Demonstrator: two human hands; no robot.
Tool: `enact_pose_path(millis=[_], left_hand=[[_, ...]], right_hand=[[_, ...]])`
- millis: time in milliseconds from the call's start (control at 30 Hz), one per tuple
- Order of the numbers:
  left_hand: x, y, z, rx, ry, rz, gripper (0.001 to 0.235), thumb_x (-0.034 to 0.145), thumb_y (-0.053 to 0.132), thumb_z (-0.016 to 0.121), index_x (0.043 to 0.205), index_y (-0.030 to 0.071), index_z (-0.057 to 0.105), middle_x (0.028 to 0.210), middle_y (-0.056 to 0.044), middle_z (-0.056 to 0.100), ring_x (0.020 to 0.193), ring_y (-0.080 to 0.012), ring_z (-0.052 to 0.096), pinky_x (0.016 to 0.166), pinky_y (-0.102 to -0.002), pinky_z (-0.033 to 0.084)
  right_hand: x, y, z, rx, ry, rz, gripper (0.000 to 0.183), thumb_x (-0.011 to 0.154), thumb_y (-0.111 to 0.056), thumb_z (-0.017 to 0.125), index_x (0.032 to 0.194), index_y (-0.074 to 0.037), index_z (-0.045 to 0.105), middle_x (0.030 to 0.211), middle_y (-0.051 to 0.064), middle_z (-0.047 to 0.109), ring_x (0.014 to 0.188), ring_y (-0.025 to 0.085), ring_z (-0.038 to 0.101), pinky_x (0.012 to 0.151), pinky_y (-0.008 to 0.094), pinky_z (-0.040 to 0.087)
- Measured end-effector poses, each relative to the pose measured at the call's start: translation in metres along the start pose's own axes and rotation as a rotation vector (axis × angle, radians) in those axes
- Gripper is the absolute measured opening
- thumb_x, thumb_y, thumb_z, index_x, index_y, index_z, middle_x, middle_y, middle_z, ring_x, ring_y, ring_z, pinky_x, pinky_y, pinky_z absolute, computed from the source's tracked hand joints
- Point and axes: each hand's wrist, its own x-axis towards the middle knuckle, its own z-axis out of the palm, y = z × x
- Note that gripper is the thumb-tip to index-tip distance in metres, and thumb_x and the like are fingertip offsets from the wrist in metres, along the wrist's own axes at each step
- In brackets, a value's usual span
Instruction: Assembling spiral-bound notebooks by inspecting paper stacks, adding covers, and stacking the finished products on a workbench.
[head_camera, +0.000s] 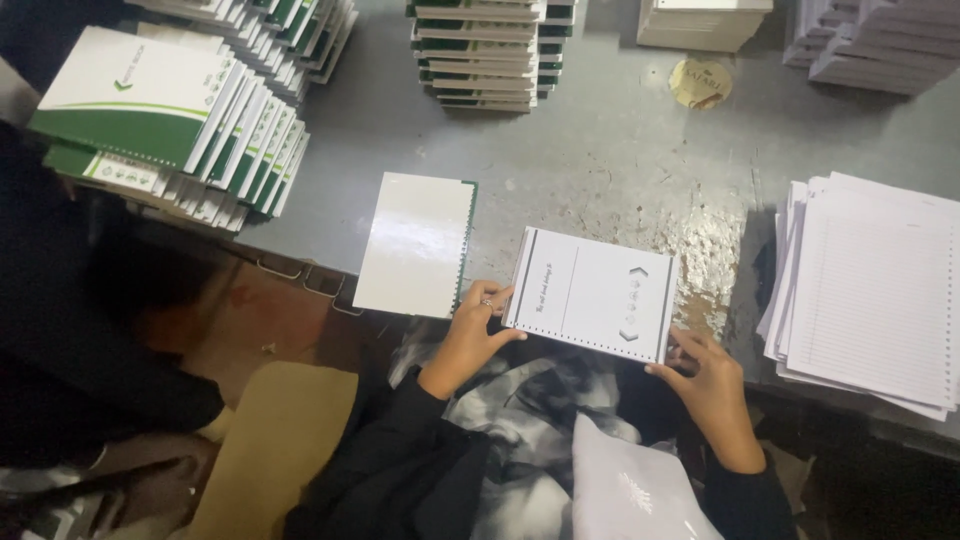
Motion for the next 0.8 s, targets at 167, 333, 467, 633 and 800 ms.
enact_pose_path(millis=[167,333,467,633,800], left_hand=[[-0.001,0.004,-0.001,0.006,0.006,0.013,0.078,0.084,0.021,0.083,0.152,0.007,0.048,0.128,-0.007,0.049,0.106,-0.0240,0.059,0.097,-0.035,0.054],[-0.004,0.007,-0.016,-0.044,0.016,0.089,0.076,0.081,0.025,0.085,0.148,0.017,0.052,0.133,-0.007,0.051,0.103,-0.0214,0.065,0.099,-0.036,0.057],[-0.007,-0.005,-0.058,0.480,0.051,-0.008,0.115,0.070,0.038,0.094,0.161,0.021,0.027,0.166,-0.015,0.027,0.150,-0.0371,0.026,0.121,-0.056,0.021],[-0.026,-0.035,-0.067,0.767,0.261,0.008,0.106,0.066,0.002,0.087,0.158,0.015,0.037,0.166,-0.018,0.027,0.153,-0.0435,0.021,0.123,-0.055,0.021],[-0.034,-0.015,-0.090,0.370,0.705,0.003,0.041,0.093,0.006,0.053,0.134,0.003,0.054,0.133,-0.020,0.055,0.121,-0.0406,0.054,0.102,-0.050,0.041]], right_hand=[[0.000,-0.011,-0.005,0.034,-0.028,0.017,0.074,0.069,-0.018,0.089,0.138,-0.005,0.064,0.125,0.014,0.070,0.089,0.023,0.076,0.097,0.037,0.061],[-0.001,-0.016,-0.010,0.033,-0.027,0.046,0.077,0.068,-0.024,0.091,0.139,-0.008,0.066,0.109,0.010,0.072,0.089,0.021,0.078,0.098,0.036,0.058],[-0.002,-0.033,-0.018,0.086,-0.023,0.064,0.086,0.066,-0.023,0.090,0.144,-0.004,0.059,0.129,0.016,0.069,0.096,0.024,0.076,0.096,0.038,0.059],[-0.007,-0.045,-0.026,0.017,-0.015,0.038,0.069,0.086,-0.024,0.076,0.151,-0.013,0.054,0.121,0.014,0.071,0.103,0.026,0.068,0.089,0.039,0.055],[-0.026,-0.098,-0.036,0.003,0.293,-0.225,0.059,0.099,-0.018,0.061,0.151,0.004,0.043,0.157,0.031,0.038,0.145,0.047,0.037,0.115,0.058,0.037]])
